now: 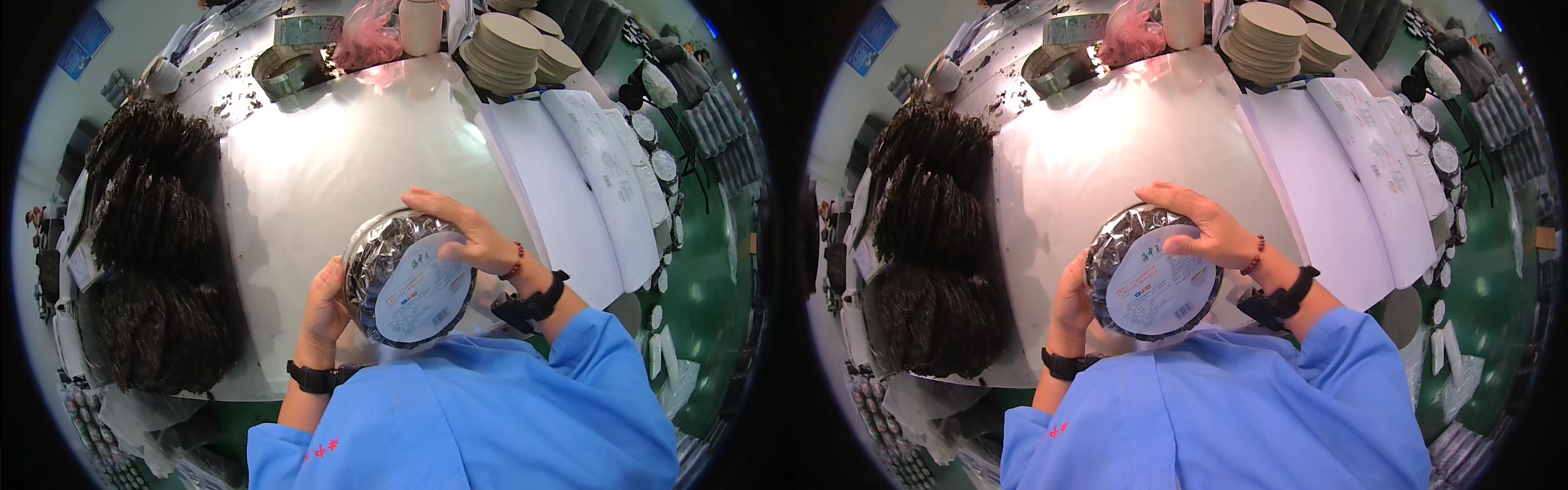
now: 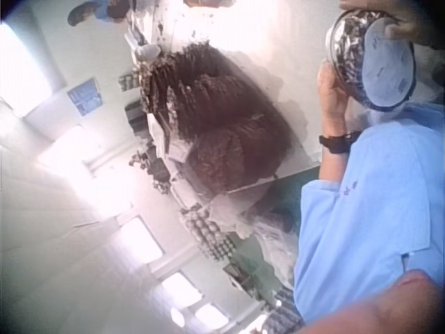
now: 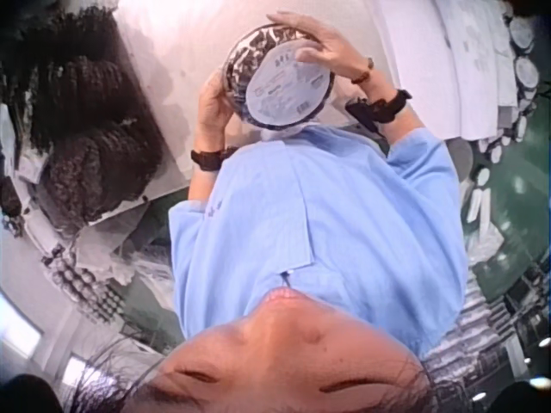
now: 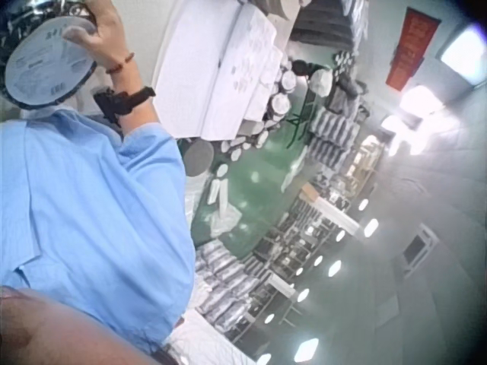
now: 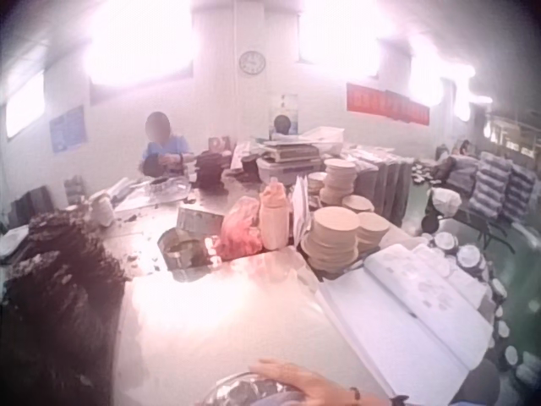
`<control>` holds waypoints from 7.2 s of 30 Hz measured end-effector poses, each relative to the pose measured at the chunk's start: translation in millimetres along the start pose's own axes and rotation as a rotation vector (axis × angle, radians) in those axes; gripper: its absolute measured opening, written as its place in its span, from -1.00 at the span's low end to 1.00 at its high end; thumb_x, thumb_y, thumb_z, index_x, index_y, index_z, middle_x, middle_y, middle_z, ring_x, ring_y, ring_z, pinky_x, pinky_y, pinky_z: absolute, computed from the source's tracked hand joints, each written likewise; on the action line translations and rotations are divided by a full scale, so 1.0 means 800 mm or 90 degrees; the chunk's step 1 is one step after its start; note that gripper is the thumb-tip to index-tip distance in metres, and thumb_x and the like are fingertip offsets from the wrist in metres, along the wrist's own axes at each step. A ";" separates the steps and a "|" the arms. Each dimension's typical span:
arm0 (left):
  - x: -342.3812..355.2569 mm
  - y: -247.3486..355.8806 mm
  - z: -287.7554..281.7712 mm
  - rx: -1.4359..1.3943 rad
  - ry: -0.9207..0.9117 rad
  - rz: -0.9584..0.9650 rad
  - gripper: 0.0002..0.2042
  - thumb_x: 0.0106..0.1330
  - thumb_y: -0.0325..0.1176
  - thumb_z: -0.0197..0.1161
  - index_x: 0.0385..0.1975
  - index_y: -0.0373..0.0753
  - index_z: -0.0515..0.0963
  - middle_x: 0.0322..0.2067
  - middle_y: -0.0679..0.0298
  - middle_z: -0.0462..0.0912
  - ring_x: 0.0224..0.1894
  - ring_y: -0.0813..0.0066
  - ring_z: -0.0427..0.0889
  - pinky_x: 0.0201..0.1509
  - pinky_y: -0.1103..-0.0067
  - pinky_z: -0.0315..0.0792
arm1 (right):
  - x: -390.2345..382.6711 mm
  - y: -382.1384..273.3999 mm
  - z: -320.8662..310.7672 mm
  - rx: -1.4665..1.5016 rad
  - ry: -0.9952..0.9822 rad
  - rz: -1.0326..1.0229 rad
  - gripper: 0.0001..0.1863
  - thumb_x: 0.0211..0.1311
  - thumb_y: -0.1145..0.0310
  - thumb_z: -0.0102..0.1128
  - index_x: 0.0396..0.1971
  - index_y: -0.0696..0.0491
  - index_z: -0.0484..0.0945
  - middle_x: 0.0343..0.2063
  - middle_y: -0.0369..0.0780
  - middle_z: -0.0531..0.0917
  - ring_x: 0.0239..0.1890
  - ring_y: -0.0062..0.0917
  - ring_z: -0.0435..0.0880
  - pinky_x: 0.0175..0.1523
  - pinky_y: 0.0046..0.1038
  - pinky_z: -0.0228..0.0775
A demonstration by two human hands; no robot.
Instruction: The person weighs several compressed tea cakes one by one using a digital scale, then wraps each cake in plastic and applies a label.
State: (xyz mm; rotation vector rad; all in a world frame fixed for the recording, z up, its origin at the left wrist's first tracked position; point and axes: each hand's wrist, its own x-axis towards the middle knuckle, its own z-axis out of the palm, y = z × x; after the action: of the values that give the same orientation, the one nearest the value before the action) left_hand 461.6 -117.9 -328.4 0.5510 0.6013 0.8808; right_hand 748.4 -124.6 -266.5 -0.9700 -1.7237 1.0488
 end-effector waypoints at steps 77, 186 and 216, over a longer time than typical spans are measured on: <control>0.009 0.484 -0.001 2.060 0.847 0.421 -0.77 0.32 -0.46 0.07 -0.06 -0.31 0.48 -0.09 0.14 0.61 -0.09 0.36 0.65 -0.02 0.51 0.53 | 0.155 0.060 0.030 -0.657 -0.139 -0.435 -0.65 0.23 0.29 0.16 -0.04 0.16 0.58 0.02 -0.05 0.60 0.11 -0.22 0.56 0.27 -0.22 0.35; 0.141 0.004 0.041 1.312 -0.020 0.154 -0.22 0.22 0.39 0.00 0.43 0.23 0.12 0.48 -0.05 -0.38 0.50 -0.11 -0.51 0.29 -0.30 -0.64 | 0.220 0.102 0.030 -0.729 -0.168 0.261 -0.41 0.35 -0.18 -0.07 -0.06 0.12 0.41 -0.33 -0.05 0.71 -0.27 -0.16 0.72 -0.23 -0.21 0.53; 0.128 -0.020 0.045 1.389 0.021 0.110 -0.18 0.20 0.33 0.06 0.46 0.25 -0.01 0.48 -0.07 -0.32 0.49 -0.17 -0.49 0.23 -0.37 -0.62 | -0.080 0.062 0.091 -0.411 -0.160 0.135 -0.60 0.24 0.36 0.09 0.08 0.13 0.52 -0.11 -0.10 0.61 0.06 -0.24 0.54 0.20 -0.30 0.35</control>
State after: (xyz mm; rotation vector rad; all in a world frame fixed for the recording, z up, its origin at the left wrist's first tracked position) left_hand 545.3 -48.2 -339.0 2.5303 1.4348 0.0031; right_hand 709.4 -183.6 -349.2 -1.4964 -2.2742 0.7683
